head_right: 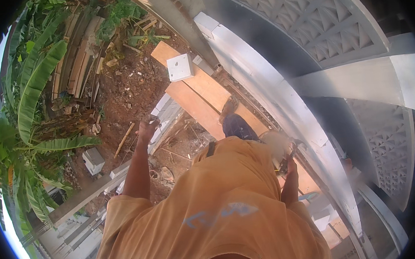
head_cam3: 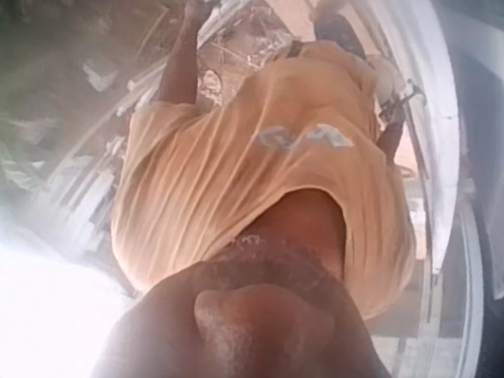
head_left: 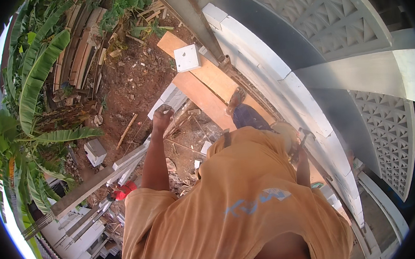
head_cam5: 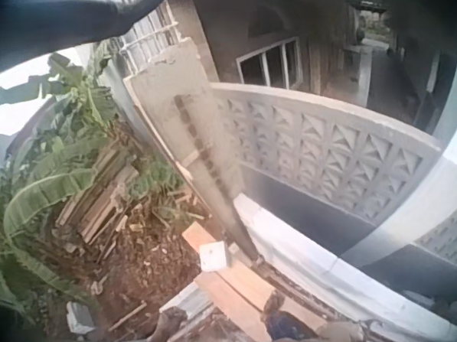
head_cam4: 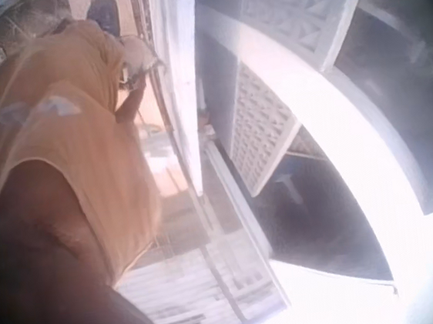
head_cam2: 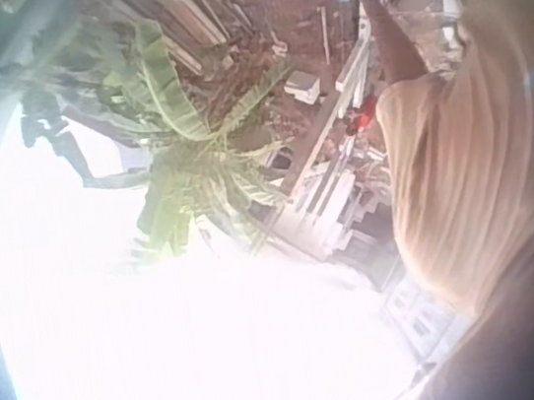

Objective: The person applies mortar to a curved wall section using a trowel, then places and adjusts white tiles along the curve. The person uses a hammer to tap tiles into position and a bucket to hold mortar.

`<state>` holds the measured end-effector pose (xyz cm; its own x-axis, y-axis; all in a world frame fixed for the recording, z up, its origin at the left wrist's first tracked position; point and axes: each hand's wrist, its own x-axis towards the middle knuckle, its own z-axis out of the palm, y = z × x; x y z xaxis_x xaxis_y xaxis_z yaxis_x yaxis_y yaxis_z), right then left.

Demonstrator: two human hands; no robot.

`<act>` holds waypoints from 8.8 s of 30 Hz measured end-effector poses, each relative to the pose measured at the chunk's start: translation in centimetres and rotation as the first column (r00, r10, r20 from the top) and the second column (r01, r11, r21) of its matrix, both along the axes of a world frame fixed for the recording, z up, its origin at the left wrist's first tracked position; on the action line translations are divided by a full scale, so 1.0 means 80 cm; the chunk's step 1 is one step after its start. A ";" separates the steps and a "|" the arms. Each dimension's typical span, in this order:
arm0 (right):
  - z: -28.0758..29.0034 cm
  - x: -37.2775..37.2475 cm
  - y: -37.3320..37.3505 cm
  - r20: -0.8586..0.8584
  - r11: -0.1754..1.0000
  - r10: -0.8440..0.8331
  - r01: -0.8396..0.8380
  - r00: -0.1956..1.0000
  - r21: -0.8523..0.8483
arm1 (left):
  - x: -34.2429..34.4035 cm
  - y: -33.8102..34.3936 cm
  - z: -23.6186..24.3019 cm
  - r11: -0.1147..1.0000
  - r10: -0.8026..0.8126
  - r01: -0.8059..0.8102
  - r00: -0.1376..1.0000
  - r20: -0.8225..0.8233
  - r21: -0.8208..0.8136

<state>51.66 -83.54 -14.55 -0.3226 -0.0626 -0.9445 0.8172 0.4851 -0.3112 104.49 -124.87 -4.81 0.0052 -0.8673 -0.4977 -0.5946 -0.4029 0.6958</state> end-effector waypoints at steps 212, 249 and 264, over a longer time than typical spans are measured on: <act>-0.309 0.085 -1.035 -0.755 0.626 0.427 -0.765 0.497 -0.149 | -0.352 -0.565 -0.552 0.992 -0.074 0.074 0.997 -0.004 -0.099; -0.368 0.051 -1.103 -0.984 0.270 0.105 -0.948 -0.147 0.171 | -0.452 -0.784 -0.685 0.812 0.578 -0.563 0.742 -0.340 0.153; -0.364 0.069 -1.140 -0.948 0.227 0.173 -0.925 -0.268 0.303 | -0.470 -0.775 -0.689 0.895 0.421 -0.446 0.852 -0.312 -0.009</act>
